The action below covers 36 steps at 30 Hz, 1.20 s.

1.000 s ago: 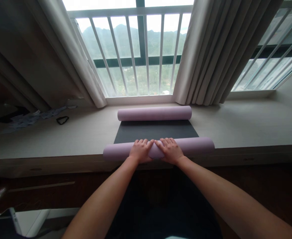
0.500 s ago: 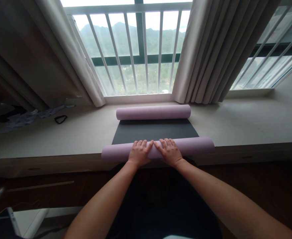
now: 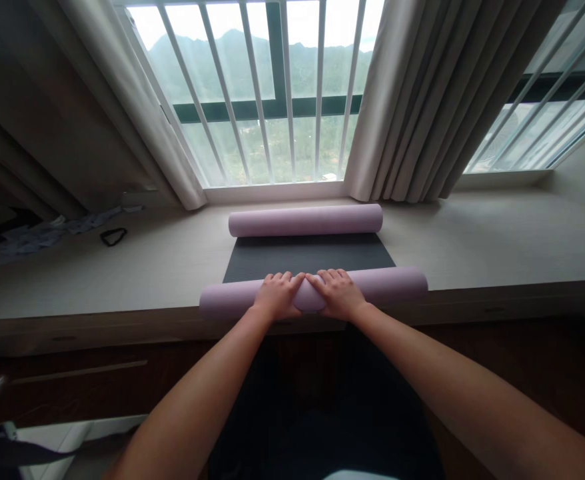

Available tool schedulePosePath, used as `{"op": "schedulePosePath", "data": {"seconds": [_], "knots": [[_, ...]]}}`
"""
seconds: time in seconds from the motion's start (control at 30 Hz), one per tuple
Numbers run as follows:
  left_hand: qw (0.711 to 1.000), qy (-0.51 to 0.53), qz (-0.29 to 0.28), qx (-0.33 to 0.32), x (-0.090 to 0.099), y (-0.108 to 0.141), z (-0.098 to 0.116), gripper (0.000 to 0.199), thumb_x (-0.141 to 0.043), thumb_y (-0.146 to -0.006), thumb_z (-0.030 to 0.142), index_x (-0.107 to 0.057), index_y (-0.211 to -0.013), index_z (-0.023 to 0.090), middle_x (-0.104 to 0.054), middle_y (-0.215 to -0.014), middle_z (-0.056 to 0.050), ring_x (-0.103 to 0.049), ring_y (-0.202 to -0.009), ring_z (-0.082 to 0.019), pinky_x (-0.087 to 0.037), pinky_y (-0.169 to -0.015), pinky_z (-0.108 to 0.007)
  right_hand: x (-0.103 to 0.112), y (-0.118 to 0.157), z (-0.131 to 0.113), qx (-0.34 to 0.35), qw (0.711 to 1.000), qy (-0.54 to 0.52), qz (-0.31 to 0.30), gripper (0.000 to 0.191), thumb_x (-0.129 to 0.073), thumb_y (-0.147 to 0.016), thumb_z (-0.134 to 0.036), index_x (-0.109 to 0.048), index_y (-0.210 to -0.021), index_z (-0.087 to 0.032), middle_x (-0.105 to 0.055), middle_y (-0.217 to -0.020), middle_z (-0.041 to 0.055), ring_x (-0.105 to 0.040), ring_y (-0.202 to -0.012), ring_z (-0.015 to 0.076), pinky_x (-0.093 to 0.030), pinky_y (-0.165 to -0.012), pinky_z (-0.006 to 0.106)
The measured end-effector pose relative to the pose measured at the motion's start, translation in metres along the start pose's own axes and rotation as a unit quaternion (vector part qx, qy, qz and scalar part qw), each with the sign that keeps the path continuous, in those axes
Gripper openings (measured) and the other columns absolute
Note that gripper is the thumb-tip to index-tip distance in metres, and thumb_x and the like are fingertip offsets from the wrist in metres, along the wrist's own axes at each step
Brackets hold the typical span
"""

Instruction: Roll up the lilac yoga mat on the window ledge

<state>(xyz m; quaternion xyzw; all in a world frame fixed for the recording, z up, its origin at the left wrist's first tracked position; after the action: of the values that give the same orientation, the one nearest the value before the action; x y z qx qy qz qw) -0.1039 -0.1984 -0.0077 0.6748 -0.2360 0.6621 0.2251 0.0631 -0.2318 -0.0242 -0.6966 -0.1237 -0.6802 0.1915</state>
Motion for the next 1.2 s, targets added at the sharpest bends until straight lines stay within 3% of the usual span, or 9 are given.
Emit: {"op": "schedulePosePath", "data": {"seconds": [0.5, 0.97, 1.2], "knots": [[0.996, 0.032, -0.086, -0.01, 0.004, -0.028, -0.017, 0.104, -0.088, -0.061, 0.068, -0.052, -0.151, 0.031, -0.07, -0.126, -0.011, -0.069, -0.113, -0.038, -0.054, -0.093, -0.045, 0.009, -0.022, 0.015, 0.006, 0.998, -0.039, -0.047, 0.101, -0.083, -0.07, -0.055, -0.044, -0.159, -0.027, -0.063, -0.131, 0.0123, -0.06, -0.114, 0.0318, -0.041, -0.097, 0.04], [0.999, 0.016, -0.041, -0.007, 0.004, -0.015, -0.009, 0.098, -0.088, -0.066, 0.061, -0.052, -0.151, 0.027, -0.068, -0.125, -0.012, -0.066, -0.114, -0.037, -0.049, -0.096, -0.045, 0.005, -0.011, 0.009, 0.011, 1.0, -0.013, -0.01, 0.1, -0.081, -0.074, -0.054, -0.042, -0.161, -0.023, -0.06, -0.137, 0.0158, -0.057, -0.118, 0.0336, -0.038, -0.102, 0.043], [1.0, -0.012, 0.025, -0.003, -0.001, 0.006, 0.002, 0.098, -0.087, -0.068, 0.058, -0.052, -0.152, 0.024, -0.066, -0.127, -0.013, -0.063, -0.113, -0.036, -0.045, -0.098, -0.048, -0.003, 0.007, -0.002, 0.012, 0.999, 0.019, 0.042, 0.095, -0.077, -0.08, -0.045, -0.038, -0.164, -0.024, -0.053, -0.149, 0.0174, -0.05, -0.126, 0.0375, -0.032, -0.112, 0.052]]}}
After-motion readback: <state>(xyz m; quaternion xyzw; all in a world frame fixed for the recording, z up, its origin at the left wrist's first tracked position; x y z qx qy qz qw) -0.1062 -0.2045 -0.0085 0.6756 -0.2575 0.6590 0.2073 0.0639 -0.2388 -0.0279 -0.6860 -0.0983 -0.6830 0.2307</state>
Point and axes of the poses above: each hand's wrist, its own y-axis away from the middle knuckle, its own x-axis out of the back of the hand, z = x × y, the point moved 5 cm from there along -y, towards the middle knuckle
